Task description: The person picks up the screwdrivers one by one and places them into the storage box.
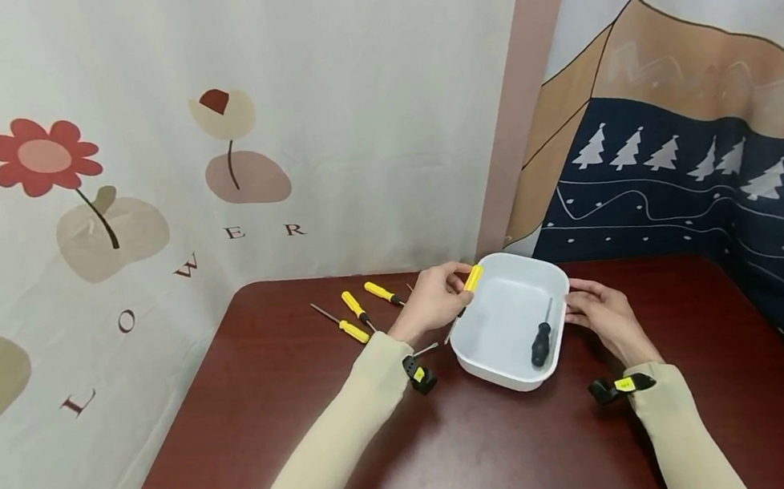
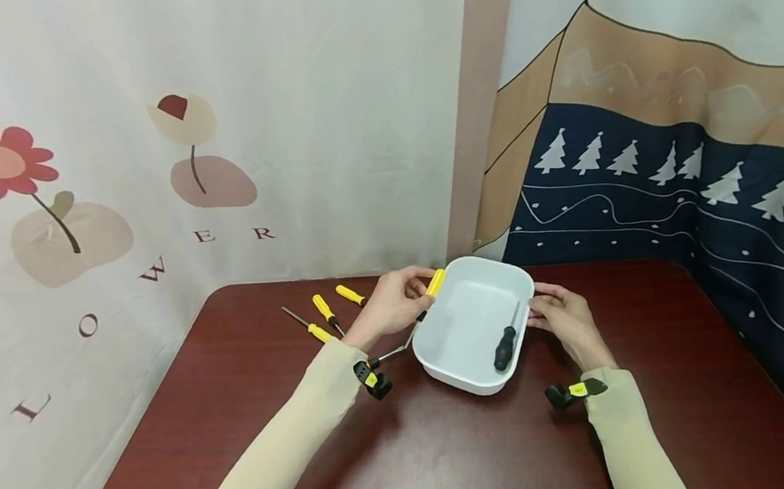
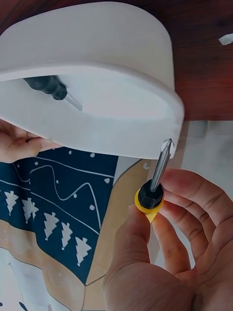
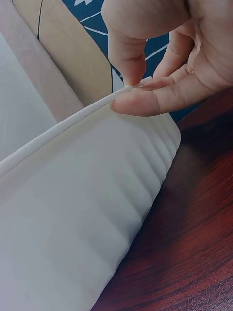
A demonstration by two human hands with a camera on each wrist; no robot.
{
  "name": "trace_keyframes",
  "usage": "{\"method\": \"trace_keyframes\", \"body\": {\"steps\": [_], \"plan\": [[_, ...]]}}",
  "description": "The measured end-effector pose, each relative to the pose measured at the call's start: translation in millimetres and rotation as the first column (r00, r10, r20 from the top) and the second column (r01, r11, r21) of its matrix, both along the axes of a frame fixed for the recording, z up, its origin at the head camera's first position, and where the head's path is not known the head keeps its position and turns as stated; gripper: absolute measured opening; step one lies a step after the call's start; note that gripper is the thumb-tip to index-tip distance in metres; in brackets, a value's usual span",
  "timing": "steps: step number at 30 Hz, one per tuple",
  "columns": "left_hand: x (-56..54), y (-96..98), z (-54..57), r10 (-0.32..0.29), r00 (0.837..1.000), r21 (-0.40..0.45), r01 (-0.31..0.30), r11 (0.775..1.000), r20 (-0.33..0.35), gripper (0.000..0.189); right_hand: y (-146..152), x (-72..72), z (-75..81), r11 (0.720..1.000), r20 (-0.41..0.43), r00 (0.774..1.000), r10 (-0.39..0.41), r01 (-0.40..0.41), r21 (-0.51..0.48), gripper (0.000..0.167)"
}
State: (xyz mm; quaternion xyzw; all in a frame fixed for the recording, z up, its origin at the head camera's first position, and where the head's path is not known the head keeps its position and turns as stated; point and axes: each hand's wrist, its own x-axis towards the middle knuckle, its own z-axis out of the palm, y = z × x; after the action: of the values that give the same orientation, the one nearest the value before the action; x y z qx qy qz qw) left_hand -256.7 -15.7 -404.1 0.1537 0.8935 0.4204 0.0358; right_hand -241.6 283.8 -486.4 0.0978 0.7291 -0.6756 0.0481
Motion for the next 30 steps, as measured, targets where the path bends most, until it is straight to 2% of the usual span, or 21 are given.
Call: {"method": "trace_keyframes", "body": {"steps": [10,19,30], "plan": [[-0.7,13.6,-1.9,-0.034,0.999,-0.023,0.034,0.999,0.023,0.042,-1,1.2,0.2,1.0,0.0,1.0,-0.006,0.006,-0.003,0.059],[-2.5,22.7,-0.6,-0.037,0.998,-0.051,0.04,0.998,0.049,0.041,0,-0.3,1.4,1.0,-0.031,1.0,0.0,-0.001,-0.025,0.057],[-0.7,31.6,-2.7,-0.039,0.997,-0.058,0.043,0.997,0.072,0.042,0,0.1,0.4,1.0,-0.024,1.0,-0.004,0.003,-0.029,0.058]]}}
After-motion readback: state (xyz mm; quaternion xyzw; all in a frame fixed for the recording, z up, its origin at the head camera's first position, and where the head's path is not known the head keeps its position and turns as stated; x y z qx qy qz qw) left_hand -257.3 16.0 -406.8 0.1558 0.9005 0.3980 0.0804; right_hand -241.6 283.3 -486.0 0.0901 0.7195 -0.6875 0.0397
